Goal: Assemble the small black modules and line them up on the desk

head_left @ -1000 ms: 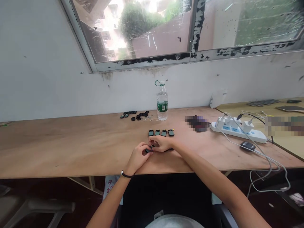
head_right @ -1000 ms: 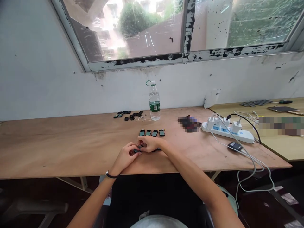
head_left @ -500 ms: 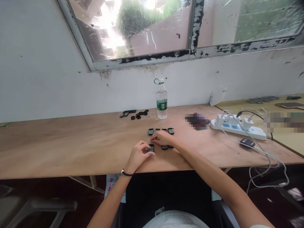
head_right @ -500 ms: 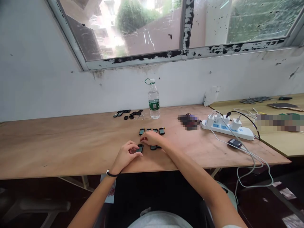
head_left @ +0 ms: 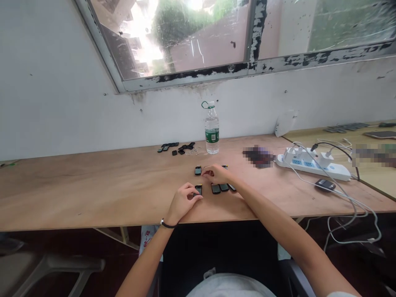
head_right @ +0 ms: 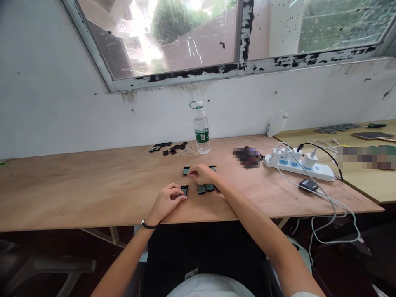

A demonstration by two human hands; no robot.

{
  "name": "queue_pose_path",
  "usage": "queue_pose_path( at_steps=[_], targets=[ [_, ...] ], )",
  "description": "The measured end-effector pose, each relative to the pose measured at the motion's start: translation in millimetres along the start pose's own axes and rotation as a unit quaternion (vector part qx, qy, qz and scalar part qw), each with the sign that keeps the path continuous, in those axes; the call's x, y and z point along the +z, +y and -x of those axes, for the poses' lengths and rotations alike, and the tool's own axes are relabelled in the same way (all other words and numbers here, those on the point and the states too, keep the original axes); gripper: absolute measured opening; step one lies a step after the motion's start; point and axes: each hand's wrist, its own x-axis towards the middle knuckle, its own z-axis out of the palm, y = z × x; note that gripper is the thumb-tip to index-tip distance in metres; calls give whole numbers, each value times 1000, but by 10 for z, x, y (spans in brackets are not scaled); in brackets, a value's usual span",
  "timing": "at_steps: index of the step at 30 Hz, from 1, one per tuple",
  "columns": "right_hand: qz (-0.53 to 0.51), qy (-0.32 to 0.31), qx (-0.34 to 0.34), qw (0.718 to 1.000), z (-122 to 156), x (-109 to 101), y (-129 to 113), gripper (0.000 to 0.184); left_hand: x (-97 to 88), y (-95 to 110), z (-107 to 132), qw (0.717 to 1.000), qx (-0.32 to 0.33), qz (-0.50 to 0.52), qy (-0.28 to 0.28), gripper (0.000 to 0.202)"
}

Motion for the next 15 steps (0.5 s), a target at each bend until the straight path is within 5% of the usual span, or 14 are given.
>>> queue_pose_path(
  at_steps=[7, 11, 15],
  targets=[
    [-80, -141, 12, 987, 213, -413, 109, 27, -7, 142, -85, 998, 32, -38, 34, 16],
    [-93, -197, 24, 976, 231, -384, 161, 32, 179, 389, -176, 995, 51, -79, -17, 15],
    [-110, -190, 35, 975, 211, -296, 158, 25, 379, 504, -234, 986, 40, -157, -29, 22]
  ],
)
